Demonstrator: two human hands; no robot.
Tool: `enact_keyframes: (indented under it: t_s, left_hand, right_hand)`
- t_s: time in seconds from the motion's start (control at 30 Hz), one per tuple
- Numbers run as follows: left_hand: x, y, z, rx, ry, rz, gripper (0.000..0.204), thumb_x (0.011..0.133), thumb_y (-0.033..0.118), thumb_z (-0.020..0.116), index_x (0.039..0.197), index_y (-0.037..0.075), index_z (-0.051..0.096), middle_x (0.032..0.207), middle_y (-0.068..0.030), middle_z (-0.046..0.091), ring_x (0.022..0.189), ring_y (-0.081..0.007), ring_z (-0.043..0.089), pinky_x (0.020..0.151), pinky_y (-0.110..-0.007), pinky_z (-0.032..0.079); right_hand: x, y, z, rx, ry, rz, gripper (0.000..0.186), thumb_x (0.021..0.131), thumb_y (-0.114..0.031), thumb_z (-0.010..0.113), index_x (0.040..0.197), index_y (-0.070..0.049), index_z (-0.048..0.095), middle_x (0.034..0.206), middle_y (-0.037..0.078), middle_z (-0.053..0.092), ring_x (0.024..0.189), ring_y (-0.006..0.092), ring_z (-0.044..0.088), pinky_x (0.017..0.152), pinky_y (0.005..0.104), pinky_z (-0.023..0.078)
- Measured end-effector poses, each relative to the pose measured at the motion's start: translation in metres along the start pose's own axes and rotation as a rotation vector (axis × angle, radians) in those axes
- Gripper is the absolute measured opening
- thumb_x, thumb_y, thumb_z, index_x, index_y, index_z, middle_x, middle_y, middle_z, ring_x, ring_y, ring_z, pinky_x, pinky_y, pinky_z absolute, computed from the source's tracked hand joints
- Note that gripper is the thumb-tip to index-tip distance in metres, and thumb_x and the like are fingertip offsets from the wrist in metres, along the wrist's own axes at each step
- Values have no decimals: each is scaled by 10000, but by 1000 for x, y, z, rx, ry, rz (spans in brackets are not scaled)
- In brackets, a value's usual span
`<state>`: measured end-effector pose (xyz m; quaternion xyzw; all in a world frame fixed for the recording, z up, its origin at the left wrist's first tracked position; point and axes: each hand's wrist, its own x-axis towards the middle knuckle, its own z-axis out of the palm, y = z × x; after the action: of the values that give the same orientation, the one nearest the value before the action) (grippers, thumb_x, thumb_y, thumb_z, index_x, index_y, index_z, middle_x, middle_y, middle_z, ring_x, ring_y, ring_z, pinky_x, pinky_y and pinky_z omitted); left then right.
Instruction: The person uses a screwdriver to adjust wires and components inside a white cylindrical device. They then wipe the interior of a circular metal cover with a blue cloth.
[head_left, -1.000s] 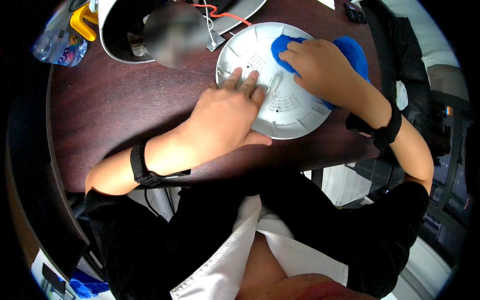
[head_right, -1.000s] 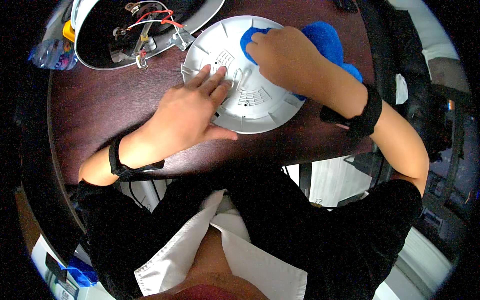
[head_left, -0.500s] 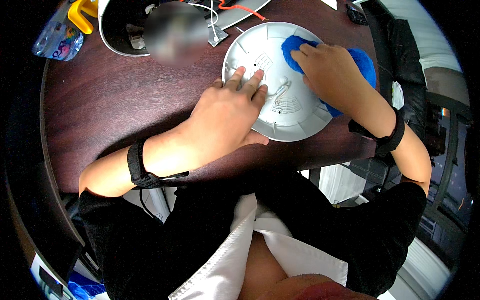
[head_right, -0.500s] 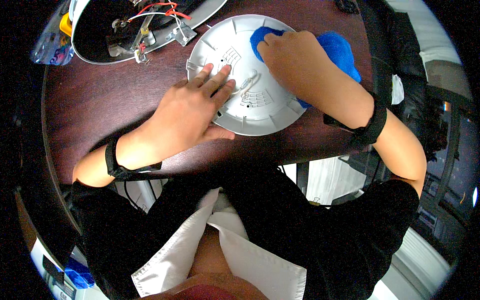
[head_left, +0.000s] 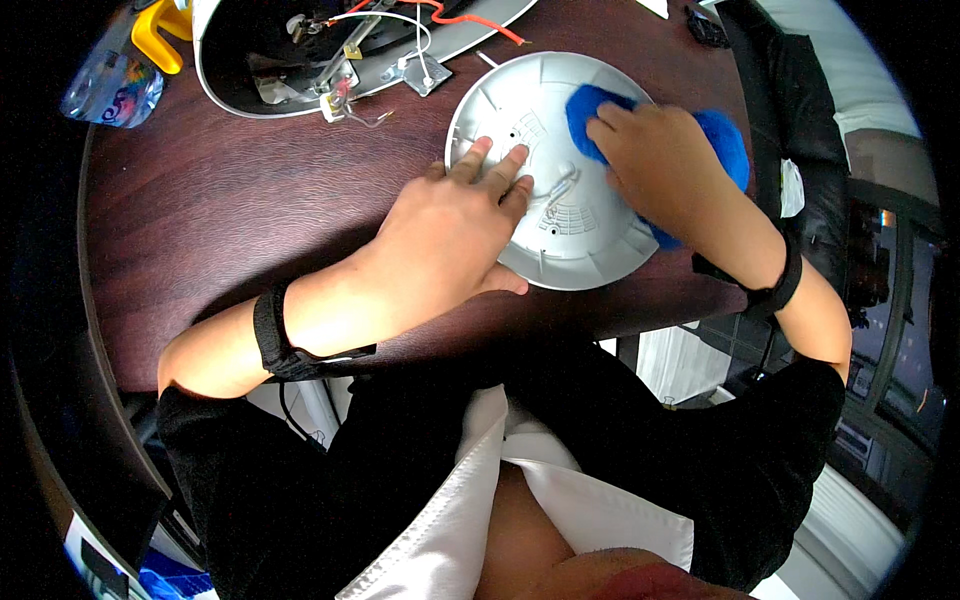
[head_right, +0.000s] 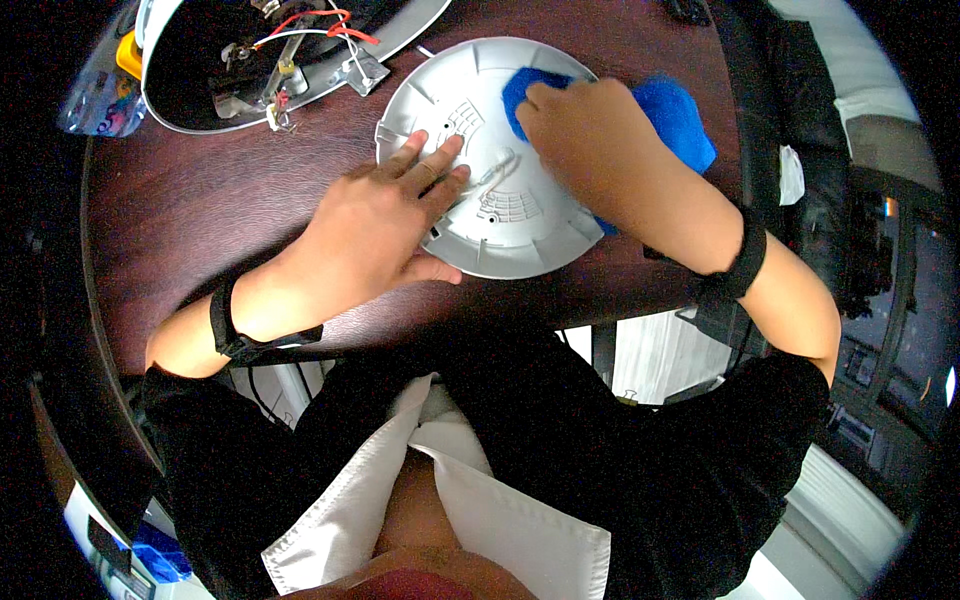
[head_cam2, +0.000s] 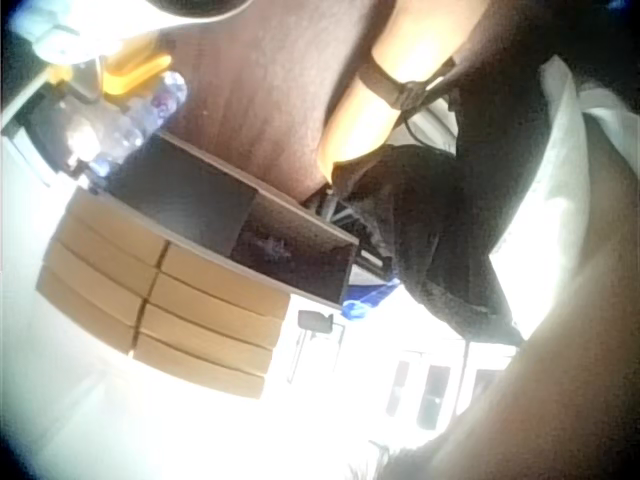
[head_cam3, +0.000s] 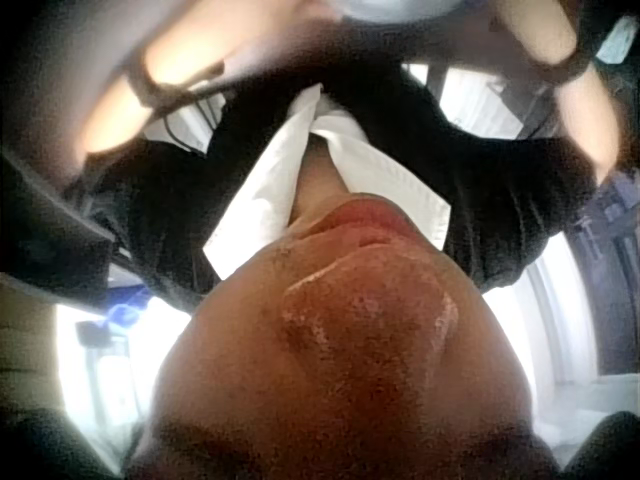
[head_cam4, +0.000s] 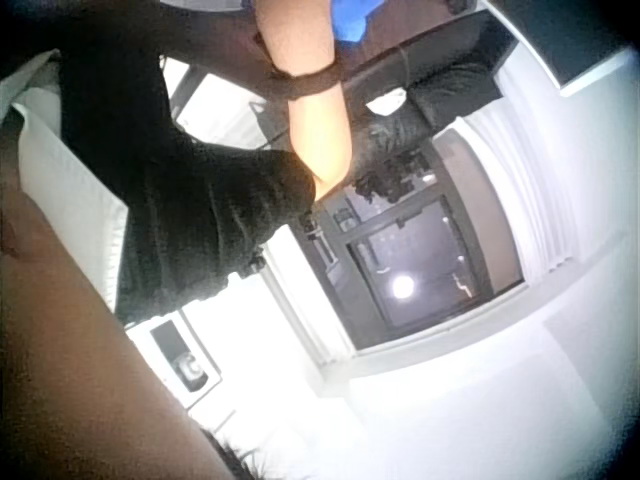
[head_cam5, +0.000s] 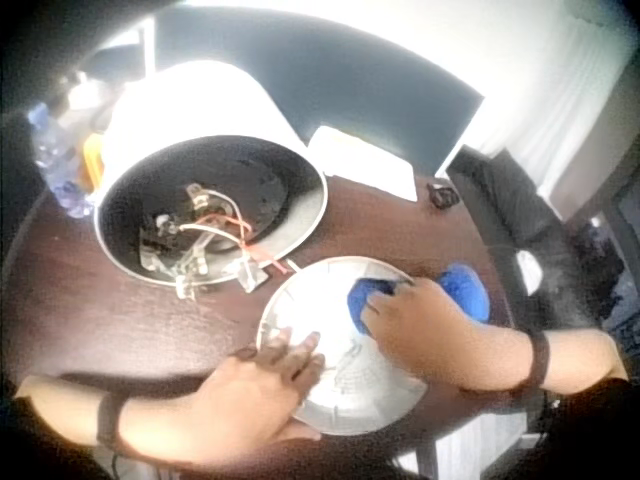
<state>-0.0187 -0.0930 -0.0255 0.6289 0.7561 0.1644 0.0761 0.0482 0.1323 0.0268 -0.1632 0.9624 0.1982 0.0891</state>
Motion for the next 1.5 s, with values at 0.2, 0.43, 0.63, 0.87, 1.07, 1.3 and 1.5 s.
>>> enact_keyframes:
  t_s: [0.2, 0.43, 0.63, 0.87, 1.07, 1.3, 1.5]
  left_hand:
    - [2, -1, -1, -23, -9, 24, 752, 705, 440, 728, 1289, 19, 511, 1425, -161, 420, 1294, -374, 426, 949, -433, 478]
    - [1, -1, -4, -38, -29, 8, 767, 685, 432, 745, 1295, 30, 511, 1435, -151, 414, 1308, -374, 409, 965, -433, 470]
    - [5, 0, -3, -23, -15, 39, 773, 674, 435, 752, 1294, 39, 515, 1426, -144, 427, 1302, -368, 418, 973, -435, 465]
    - [3, 0, -3, -28, 1, 28, 782, 664, 450, 753, 1290, 43, 521, 1418, -145, 439, 1287, -374, 435, 969, -436, 468]
    - [2, -1, -3, -11, -8, 11, 786, 672, 474, 739, 1295, 49, 518, 1426, -142, 430, 1289, -373, 433, 962, -439, 473]
    - [3, -4, 1, -45, 30, 48, 745, 696, 454, 745, 1261, 12, 547, 1400, -159, 458, 1279, -356, 453, 917, -425, 504]
    - [4, -2, 0, -2, 3, 53, 779, 688, 488, 724, 1293, 44, 515, 1422, -154, 429, 1294, -368, 430, 945, -436, 485]
  right_hand:
    - [-18, -6, -23, 274, -198, -148, 328, 714, -242, 709, 982, -70, 630, 952, 69, 627, 832, 268, 649, 704, 388, 523]
    - [-53, 29, -36, 271, 273, 212, 633, 680, -294, 760, 1215, -62, 513, 1113, 120, 581, 1072, 311, 539, 893, 411, 421]
    - [-95, 41, -5, 1011, 245, 524, 339, 803, -177, 745, 1070, -42, 584, 901, 91, 670, 829, 125, 634, 730, 284, 510]
    - [-140, 84, -65, 100, 420, 707, 506, 771, -187, 730, 1231, -109, 534, 1045, 194, 651, 954, 319, 659, 780, 360, 530]
    - [-36, 13, -50, -105, 418, 417, 370, 736, -95, 653, 1082, -142, 530, 884, 83, 573, 721, 270, 640, 568, 374, 540]
    - [-10, 9, -12, 639, 289, -32, 539, 709, -184, 726, 1195, -61, 526, 1075, 156, 546, 914, 341, 576, 822, 394, 477]
    - [-12, 8, -4, 297, 152, -11, 641, 679, -254, 803, 1240, -124, 522, 1159, 120, 549, 1052, 318, 546, 938, 422, 434]
